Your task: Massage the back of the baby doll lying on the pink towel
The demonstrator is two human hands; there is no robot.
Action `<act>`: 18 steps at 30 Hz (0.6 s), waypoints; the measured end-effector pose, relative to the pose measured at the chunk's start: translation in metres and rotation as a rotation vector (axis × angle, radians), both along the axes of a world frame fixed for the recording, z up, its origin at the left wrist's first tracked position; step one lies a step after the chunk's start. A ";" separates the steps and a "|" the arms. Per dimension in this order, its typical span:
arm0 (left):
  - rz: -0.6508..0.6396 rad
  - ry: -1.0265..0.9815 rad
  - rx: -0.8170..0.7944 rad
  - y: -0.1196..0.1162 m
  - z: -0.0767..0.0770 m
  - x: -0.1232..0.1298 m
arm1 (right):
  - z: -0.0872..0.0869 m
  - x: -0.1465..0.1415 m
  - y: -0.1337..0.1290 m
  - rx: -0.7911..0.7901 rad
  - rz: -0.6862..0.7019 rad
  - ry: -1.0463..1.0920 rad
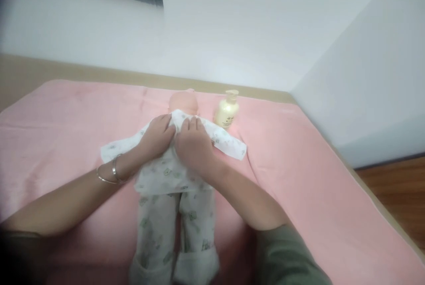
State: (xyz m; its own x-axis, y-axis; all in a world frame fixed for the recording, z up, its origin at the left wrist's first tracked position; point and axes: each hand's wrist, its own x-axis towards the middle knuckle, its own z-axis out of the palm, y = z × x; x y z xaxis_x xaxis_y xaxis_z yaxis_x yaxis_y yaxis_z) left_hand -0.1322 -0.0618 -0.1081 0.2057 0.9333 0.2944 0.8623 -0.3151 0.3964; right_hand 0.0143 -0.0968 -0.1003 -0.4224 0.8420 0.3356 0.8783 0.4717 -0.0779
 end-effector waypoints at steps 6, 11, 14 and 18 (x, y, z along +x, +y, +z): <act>-0.023 0.057 0.170 -0.021 -0.008 0.008 | 0.005 0.006 0.024 -0.136 -0.085 0.153; -0.023 0.048 0.212 -0.036 -0.010 0.016 | 0.003 0.012 0.048 -0.172 -0.127 0.136; -0.023 0.004 0.139 -0.021 -0.008 0.010 | 0.004 0.010 0.036 -0.160 -0.095 0.037; 0.002 -0.100 0.029 0.000 -0.010 0.000 | 0.007 0.000 0.003 -0.135 -0.033 -0.028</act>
State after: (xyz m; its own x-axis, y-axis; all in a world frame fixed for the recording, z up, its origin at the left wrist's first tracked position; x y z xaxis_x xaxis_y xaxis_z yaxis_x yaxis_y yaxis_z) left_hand -0.1318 -0.0621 -0.1182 0.1721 0.9246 0.3398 0.8196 -0.3257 0.4713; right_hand 0.0147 -0.0941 -0.0937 -0.4011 0.8923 0.2070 0.8960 0.4292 -0.1138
